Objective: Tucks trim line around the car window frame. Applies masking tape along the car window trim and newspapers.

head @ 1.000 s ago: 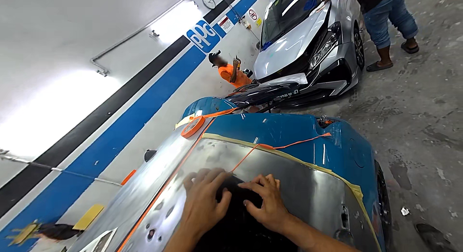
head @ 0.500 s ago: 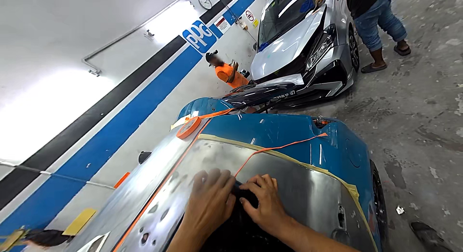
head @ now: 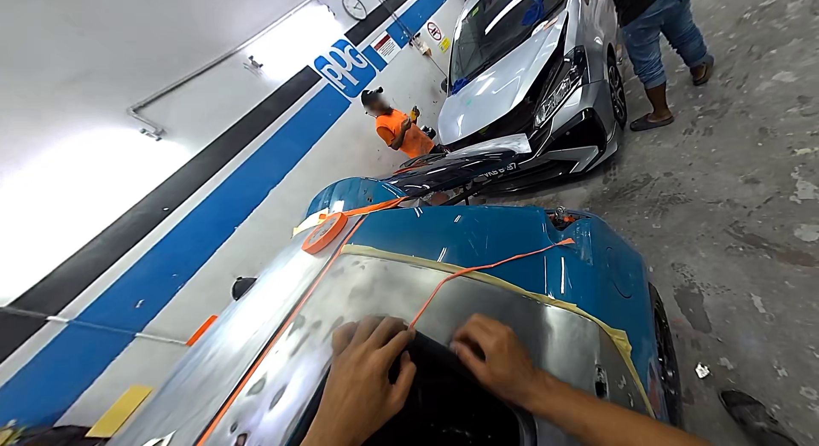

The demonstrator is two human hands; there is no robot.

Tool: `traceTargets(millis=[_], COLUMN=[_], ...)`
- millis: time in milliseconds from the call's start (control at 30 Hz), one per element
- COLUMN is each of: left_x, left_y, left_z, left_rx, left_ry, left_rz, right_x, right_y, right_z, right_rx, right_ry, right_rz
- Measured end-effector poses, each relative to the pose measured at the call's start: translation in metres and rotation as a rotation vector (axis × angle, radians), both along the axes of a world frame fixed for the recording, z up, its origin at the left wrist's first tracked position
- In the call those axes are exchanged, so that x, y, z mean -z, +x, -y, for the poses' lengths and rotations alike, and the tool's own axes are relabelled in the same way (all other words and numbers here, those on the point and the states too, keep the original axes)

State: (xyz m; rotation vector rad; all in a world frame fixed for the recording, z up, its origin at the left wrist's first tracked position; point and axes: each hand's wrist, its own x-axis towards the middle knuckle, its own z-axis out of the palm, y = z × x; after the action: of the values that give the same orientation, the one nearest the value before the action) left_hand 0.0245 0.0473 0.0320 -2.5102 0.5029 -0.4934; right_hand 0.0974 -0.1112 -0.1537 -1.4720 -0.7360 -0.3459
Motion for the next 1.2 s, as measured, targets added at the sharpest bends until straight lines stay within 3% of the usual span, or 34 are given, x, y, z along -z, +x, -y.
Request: traceTargets(millis=[133,400,533,700,800,967,1200], left_x=[0.007,0.013,0.015,0.014,0.012,0.011,0.009], left_y=[-0.008,-0.005,-0.004,-0.008,-0.009,-0.002,-0.002], left_z=[0.001,0.003,0.002,0.004,0.007,0.007,0.011], left_rx=[-0.020,-0.068,-0.056,-0.070,-0.066,-0.058,-0.062], left_ry=[-0.015,0.027,0.021,0.028,0.007,0.017,0.104], left_rz=[0.021,0.023,0.036,0.040,0.049,0.024,-0.008], right_x=[-0.024,-0.041,-0.053,-0.075,-0.041,0.038,0.061], right_y=[0.068,0.103,0.100,0.100,0.084,0.036,-0.003], right_z=[0.002,0.040,0.055,0.093,0.100,0.055,0.029], right_rx=[0.240,-0.111,-0.285,-0.337,-0.322,-0.315,0.058], right_ry=[-0.094,-0.374,-0.332,-0.601,-0.453,-0.189,-0.103], right_rz=[0.115,0.588,0.612,0.442,0.305,0.026,-0.066])
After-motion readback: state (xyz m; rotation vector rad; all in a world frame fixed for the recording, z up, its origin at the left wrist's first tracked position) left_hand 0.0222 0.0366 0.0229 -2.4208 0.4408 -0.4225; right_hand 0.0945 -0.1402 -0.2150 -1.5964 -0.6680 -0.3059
